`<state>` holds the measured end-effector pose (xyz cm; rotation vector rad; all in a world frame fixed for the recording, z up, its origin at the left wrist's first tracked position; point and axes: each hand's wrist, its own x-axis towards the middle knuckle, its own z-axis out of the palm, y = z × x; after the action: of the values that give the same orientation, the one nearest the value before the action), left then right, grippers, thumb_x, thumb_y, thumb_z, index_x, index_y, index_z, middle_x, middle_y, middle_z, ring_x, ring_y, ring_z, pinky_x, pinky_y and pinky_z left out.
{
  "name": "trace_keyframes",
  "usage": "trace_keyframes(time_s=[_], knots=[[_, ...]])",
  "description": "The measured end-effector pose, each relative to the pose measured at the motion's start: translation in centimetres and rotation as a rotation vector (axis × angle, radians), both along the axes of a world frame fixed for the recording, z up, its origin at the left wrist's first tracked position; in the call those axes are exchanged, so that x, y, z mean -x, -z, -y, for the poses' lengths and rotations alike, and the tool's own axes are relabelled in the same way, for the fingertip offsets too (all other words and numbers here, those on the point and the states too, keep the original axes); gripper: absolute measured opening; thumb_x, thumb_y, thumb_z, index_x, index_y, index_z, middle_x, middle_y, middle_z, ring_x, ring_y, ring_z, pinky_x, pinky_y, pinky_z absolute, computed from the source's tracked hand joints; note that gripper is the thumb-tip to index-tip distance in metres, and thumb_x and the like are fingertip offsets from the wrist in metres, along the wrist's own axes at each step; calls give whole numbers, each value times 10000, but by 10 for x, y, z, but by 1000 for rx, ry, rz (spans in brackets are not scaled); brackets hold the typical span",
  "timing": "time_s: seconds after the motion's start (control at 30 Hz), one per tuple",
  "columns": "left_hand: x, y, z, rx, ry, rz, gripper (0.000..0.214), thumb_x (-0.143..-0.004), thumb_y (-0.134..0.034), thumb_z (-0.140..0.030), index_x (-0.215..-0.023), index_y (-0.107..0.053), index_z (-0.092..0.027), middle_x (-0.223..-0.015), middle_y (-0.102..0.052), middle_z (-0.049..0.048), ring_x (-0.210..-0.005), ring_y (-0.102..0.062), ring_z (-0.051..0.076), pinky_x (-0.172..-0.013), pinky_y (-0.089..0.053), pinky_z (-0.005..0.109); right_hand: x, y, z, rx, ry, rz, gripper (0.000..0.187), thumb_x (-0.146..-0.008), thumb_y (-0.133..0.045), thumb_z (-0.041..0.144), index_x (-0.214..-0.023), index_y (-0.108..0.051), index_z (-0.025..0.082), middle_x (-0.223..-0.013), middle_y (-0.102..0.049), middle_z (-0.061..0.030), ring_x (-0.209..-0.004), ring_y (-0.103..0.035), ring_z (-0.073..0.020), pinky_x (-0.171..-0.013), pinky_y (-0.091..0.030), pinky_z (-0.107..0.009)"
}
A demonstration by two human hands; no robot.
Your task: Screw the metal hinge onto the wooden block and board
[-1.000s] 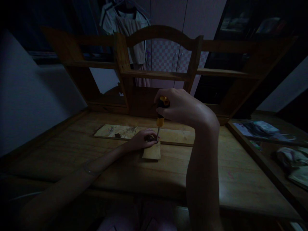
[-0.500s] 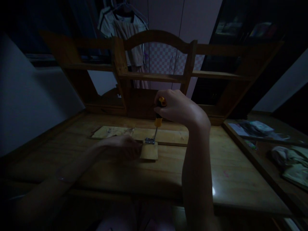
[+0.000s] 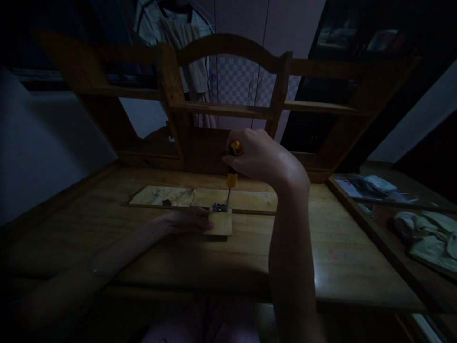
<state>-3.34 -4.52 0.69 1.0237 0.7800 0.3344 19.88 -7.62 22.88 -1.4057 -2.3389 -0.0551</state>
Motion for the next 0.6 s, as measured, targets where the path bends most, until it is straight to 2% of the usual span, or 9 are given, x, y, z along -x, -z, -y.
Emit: trace_keyframes(time_s=[0.2, 0.37, 0.5, 0.6], knots=[[0, -1, 5, -11, -26, 19, 334, -635, -961, -253, -856, -743, -129, -958, -768, 67, -862, -728, 134, -813, -578, 218, 12, 6, -4, -42, -8, 23, 200, -885, -667, 365, -1015, -748, 237, -938, -735, -58, -897, -675, -245, -735, -480, -325], [-1, -5, 7, -24, -55, -4, 354, -601, -982, -275, -784, -714, -135, -871, -750, 40, -825, -713, 135, -792, -577, 228, 20, 2, 1, -14, -12, 28, 247, -899, -602, 323, -1062, -760, 225, -911, -741, -73, -856, -675, -249, -744, -481, -338], [0, -2, 6, -39, -44, 0, 377, -606, -985, -297, -830, -732, -130, -847, -738, 31, -799, -699, 124, -764, -562, 217, 22, 1, 2, -21, -10, 32, 261, -902, -580, 298, -1070, -764, 220, -923, -748, -70, -859, -676, -242, -750, -472, -331], [0, 0, 5, -25, -44, -10, 411, -592, -993, -307, -850, -731, -123, -868, -741, 38, -810, -697, 123, -768, -549, 214, 22, 3, 0, -29, -3, 35, 270, -949, -553, 359, -1020, -759, 198, -888, -739, -72, -846, -669, -229, -728, -447, -317]])
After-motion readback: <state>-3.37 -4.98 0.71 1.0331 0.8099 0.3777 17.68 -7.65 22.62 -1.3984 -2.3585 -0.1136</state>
